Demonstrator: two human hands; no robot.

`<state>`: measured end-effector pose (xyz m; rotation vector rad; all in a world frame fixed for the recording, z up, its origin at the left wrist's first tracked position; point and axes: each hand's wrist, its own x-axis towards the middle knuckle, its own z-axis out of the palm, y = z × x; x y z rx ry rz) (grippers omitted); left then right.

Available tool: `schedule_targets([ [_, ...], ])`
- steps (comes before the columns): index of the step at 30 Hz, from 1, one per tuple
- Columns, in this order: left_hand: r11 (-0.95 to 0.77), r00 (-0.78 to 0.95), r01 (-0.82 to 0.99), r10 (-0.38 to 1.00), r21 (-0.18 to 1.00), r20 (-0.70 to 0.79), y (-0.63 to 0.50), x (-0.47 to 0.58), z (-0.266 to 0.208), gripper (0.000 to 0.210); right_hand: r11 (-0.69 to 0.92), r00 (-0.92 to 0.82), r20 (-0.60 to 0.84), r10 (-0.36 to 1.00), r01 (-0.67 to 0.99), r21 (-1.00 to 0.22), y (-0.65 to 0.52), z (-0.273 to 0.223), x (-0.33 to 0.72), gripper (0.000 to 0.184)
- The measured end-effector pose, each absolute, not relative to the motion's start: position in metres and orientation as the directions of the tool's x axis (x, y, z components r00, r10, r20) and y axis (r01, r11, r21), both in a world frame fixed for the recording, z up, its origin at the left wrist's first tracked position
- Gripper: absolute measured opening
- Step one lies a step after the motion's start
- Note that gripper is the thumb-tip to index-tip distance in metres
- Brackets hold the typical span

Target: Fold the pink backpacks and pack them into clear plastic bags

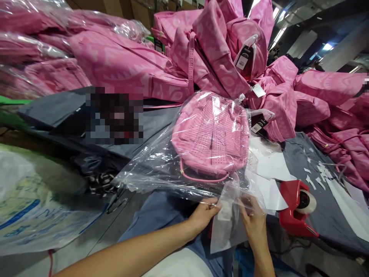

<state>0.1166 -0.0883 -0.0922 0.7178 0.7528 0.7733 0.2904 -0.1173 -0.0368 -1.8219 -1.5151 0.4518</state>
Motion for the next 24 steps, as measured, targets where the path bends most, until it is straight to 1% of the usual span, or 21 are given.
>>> schedule_targets([
  [1, 0.524, 0.505, -0.353, 0.804, 0.775, -0.314, -0.089, 0.115, -0.090, 0.066, -0.075, 0.272, 0.156, 0.950, 0.679, -0.731, -0.120, -0.037, 0.290, 0.042],
  [3, 0.565, 0.526, -0.405, 0.787, 0.719, -0.322, -0.091, 0.112, -0.086, 0.061, -0.119, 0.253, 0.052, 0.966, 0.613, -0.781, -0.126, -0.041, 0.286, 0.049],
  [6, 0.653, 0.540, -0.520, 0.750, 0.550, -0.380, -0.091, 0.111, -0.081, 0.056, -0.178, 0.220, -0.067, 0.973, 0.538, -0.824, -0.134, -0.048, 0.277, 0.055],
  [9, 0.735, 0.576, -0.555, 0.678, 0.390, -0.457, -0.091, 0.113, -0.076, 0.059, -0.193, 0.255, -0.064, 0.965, 0.521, -0.831, -0.139, -0.055, 0.273, 0.058],
  [10, 0.761, 0.597, -0.546, 0.647, 0.351, -0.474, -0.091, 0.113, -0.074, 0.061, -0.200, 0.268, -0.065, 0.961, 0.514, -0.834, -0.140, -0.057, 0.273, 0.059],
  [11, 0.778, 0.612, -0.530, 0.626, 0.337, -0.484, -0.092, 0.114, -0.072, 0.061, -0.213, 0.290, -0.069, 0.955, 0.502, -0.838, -0.141, -0.060, 0.273, 0.061],
  [13, 0.782, 0.609, -0.498, 0.623, 0.375, -0.490, -0.094, 0.114, -0.069, 0.061, -0.259, 0.375, -0.081, 0.924, 0.453, -0.853, -0.142, -0.066, 0.274, 0.065],
  [15, 0.761, 0.539, -0.473, 0.649, 0.445, -0.537, -0.096, 0.114, -0.068, 0.066, -0.317, 0.464, -0.125, 0.877, 0.364, -0.876, -0.143, -0.071, 0.274, 0.069],
  [16, 0.759, 0.502, -0.458, 0.651, 0.464, -0.570, -0.097, 0.112, -0.068, 0.070, -0.339, 0.478, -0.164, 0.863, 0.306, -0.890, -0.143, -0.073, 0.273, 0.070],
  [18, 0.755, 0.470, -0.445, 0.655, 0.482, -0.592, -0.098, 0.107, -0.067, 0.072, -0.373, 0.450, -0.262, 0.854, 0.179, -0.910, -0.142, -0.075, 0.273, 0.070],
  [20, 0.727, 0.516, -0.445, 0.685, 0.523, -0.514, -0.098, 0.099, -0.066, 0.065, -0.378, 0.406, -0.313, 0.859, 0.090, -0.921, -0.141, -0.077, 0.273, 0.070],
  [21, 0.714, 0.555, -0.441, 0.693, 0.544, -0.459, -0.096, 0.095, -0.065, 0.062, -0.365, 0.392, -0.302, 0.869, 0.096, -0.926, -0.140, -0.077, 0.272, 0.070],
  [22, 0.709, 0.592, -0.433, 0.689, 0.557, -0.418, -0.095, 0.092, -0.064, 0.061, -0.335, 0.395, -0.252, 0.883, 0.156, -0.929, -0.141, -0.078, 0.272, 0.069],
  [24, 0.702, 0.639, -0.391, 0.673, 0.595, -0.373, -0.091, 0.092, -0.064, 0.064, -0.236, 0.387, -0.085, 0.918, 0.361, -0.902, -0.142, -0.080, 0.269, 0.063],
])
